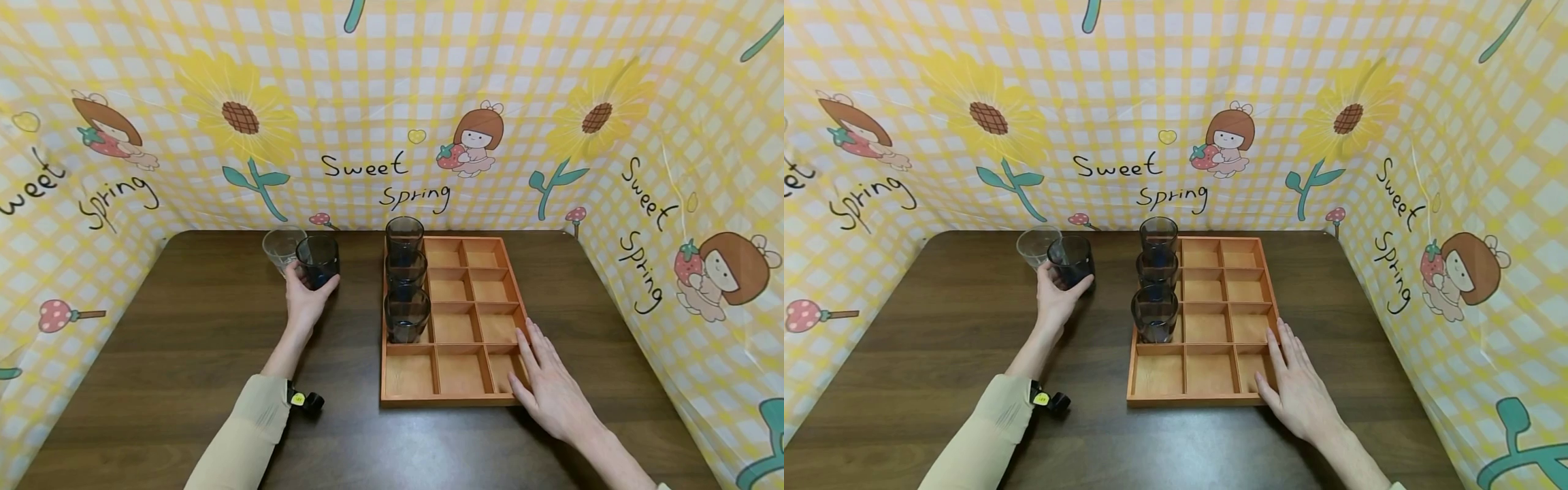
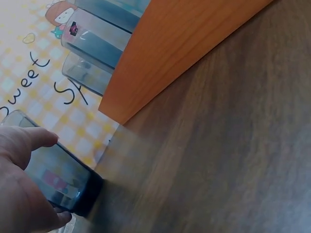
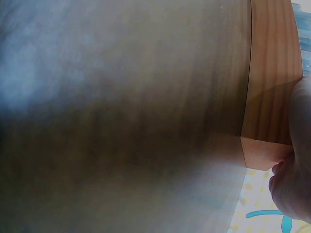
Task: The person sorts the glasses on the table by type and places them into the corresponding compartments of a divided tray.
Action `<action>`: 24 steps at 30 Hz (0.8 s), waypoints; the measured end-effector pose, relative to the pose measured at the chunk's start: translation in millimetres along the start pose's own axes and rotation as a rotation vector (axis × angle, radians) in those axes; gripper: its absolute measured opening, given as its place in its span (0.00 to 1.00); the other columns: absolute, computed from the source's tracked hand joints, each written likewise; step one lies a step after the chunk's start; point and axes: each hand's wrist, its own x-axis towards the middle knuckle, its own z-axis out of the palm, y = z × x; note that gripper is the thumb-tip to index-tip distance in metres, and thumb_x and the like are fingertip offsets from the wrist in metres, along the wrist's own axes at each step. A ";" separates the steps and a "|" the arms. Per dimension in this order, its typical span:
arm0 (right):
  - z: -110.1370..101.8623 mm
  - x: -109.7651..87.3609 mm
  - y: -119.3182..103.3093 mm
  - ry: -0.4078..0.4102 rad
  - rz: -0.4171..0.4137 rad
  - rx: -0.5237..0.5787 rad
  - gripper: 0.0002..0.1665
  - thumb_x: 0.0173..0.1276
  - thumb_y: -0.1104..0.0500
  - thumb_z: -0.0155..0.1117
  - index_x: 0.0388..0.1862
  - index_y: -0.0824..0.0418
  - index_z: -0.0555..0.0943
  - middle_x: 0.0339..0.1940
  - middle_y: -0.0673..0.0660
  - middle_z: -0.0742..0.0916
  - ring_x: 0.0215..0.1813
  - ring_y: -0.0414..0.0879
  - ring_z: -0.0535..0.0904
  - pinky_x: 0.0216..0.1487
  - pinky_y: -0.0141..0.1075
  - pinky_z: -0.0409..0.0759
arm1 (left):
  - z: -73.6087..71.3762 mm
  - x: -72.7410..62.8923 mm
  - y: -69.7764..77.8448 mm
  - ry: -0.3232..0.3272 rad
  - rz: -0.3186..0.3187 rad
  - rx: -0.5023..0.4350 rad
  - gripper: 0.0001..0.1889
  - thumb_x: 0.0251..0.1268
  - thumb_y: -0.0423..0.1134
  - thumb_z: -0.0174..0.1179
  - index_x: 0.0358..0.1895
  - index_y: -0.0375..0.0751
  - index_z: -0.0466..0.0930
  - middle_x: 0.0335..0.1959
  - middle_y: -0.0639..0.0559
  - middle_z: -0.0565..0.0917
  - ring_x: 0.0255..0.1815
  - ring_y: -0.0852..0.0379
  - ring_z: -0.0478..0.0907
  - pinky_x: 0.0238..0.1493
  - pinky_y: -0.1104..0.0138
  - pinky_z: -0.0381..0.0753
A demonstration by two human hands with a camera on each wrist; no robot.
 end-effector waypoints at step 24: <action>-0.9 0.7 -0.3 -0.016 0.008 0.008 0.48 0.81 0.52 0.67 0.88 0.70 0.59 0.91 0.72 0.59 0.91 0.64 0.56 0.88 0.24 0.27 | -11.7 -9.2 0.8 -0.042 0.014 0.008 0.48 0.66 0.43 0.80 0.86 0.44 0.64 0.72 0.34 0.83 0.72 0.40 0.82 0.65 0.64 0.79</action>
